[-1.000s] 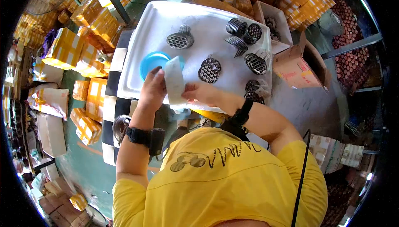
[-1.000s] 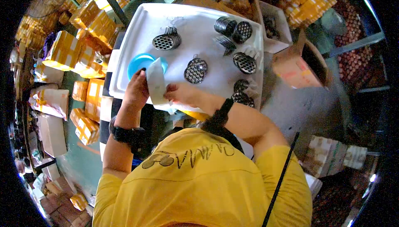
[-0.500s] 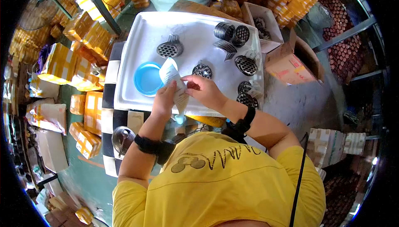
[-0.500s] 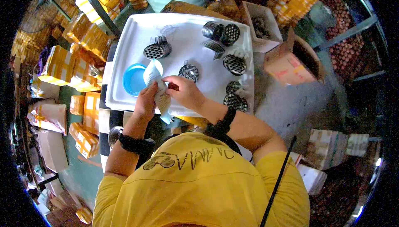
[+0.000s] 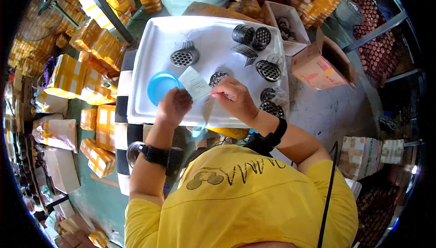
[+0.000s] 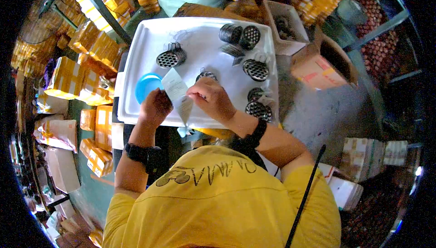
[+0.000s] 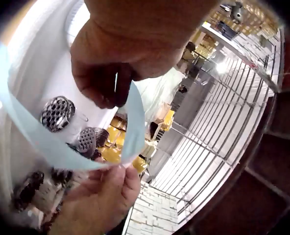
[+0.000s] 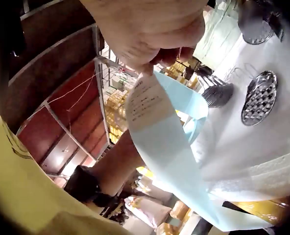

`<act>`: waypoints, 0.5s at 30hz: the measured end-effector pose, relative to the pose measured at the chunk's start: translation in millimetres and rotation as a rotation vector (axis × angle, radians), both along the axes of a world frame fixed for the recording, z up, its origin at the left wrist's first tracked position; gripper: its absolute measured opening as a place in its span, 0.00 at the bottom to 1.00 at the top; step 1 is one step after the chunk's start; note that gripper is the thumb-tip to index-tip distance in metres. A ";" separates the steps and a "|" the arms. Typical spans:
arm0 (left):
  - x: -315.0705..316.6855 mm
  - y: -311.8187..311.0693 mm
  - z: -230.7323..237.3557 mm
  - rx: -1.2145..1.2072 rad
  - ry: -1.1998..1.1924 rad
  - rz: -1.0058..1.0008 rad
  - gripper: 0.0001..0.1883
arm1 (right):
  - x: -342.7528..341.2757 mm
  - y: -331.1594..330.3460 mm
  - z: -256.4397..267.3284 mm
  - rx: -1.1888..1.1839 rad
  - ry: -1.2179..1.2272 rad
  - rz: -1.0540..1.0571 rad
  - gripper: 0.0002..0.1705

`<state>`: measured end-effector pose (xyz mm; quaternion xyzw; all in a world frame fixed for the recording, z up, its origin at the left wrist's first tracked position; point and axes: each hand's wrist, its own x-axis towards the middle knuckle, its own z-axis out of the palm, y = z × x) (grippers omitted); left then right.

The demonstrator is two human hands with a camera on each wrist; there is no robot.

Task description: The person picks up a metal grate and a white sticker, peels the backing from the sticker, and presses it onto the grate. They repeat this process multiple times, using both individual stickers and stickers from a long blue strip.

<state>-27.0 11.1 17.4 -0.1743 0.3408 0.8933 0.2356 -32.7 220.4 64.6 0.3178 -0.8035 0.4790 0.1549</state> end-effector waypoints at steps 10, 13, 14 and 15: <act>-10.6 14.4 10.5 -0.535 0.085 -0.047 0.14 | 24.5 32.4 12.6 -0.100 -0.077 -0.026 0.06; -22.0 -3.3 30.1 -1.419 0.411 -0.392 0.13 | 38.6 77.5 20.9 -0.574 -0.510 -0.100 0.07; -22.0 -3.8 34.0 -1.708 0.564 -0.401 0.13 | 38.9 91.2 37.1 -0.549 -0.465 -0.124 0.09; -22.2 -2.9 38.7 -1.994 0.727 -0.402 0.13 | 39.6 103.4 37.7 -0.585 -0.414 -0.222 0.08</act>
